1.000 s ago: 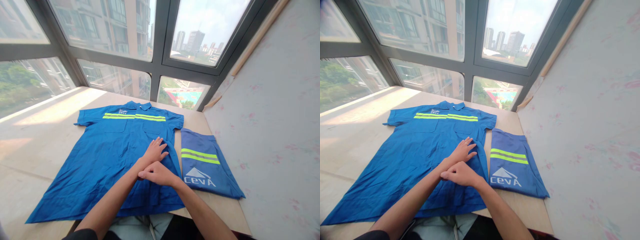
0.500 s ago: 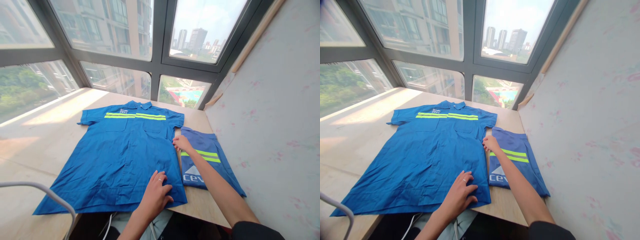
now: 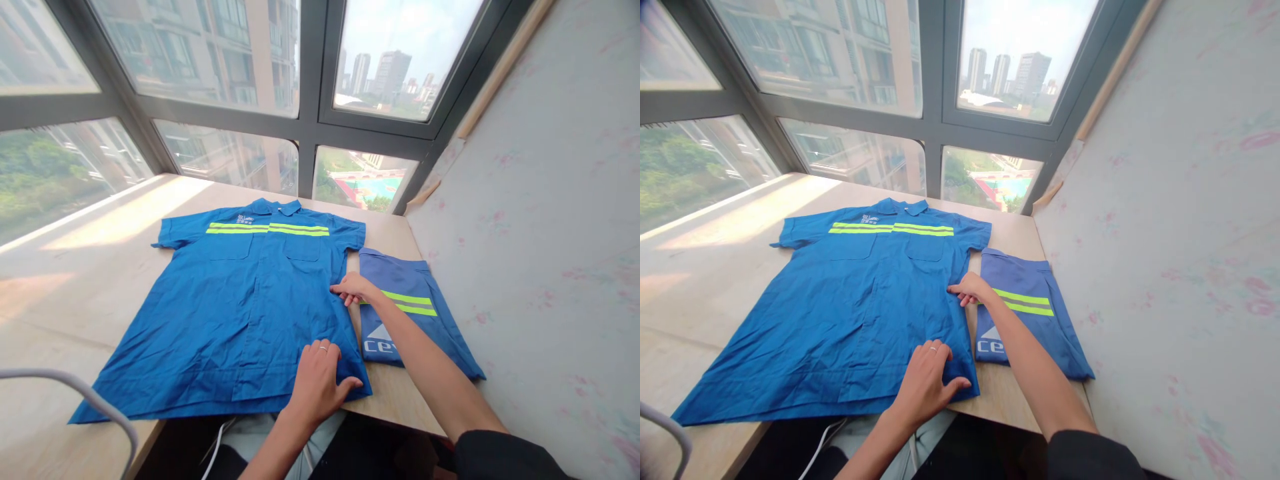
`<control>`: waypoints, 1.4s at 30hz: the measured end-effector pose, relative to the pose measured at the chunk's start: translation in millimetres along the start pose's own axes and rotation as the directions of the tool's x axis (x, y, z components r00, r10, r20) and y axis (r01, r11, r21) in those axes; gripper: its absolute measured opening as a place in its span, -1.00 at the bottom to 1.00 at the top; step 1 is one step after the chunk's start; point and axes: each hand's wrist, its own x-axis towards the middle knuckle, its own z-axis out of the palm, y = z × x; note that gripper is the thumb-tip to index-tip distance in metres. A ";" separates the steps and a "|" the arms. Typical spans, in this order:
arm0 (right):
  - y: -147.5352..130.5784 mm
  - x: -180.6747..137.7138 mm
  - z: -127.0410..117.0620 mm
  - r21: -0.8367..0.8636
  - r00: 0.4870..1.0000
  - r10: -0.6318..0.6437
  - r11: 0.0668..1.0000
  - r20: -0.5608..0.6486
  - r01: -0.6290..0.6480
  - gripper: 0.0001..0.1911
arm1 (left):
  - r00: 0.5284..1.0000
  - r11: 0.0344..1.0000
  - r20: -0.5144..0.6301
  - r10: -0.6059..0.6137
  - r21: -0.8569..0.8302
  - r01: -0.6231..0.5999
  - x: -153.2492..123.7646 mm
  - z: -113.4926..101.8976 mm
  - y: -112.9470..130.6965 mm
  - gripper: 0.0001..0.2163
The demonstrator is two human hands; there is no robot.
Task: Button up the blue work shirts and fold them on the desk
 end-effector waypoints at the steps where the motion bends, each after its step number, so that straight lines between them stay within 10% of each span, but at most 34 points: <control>1: -0.5 0.9 1.8 -0.019 1.000 0.002 1.000 -0.003 -0.002 -0.63 | 0.999 1.000 0.023 -0.026 0.019 0.025 4.1 0.2 3.2 -0.58; 12: -1.1 -1.3 9.4 -0.039 0.998 -0.004 0.999 -0.069 0.001 -0.62 | 0.979 0.984 0.098 -0.179 -0.003 0.180 20.6 8.6 7.2 -0.86; 42: -9.5 29.7 -18.3 0.090 0.933 0.003 0.995 -0.359 0.031 -0.80 | 0.986 0.993 0.125 -0.110 -0.025 0.114 16.0 -0.5 0.8 -0.54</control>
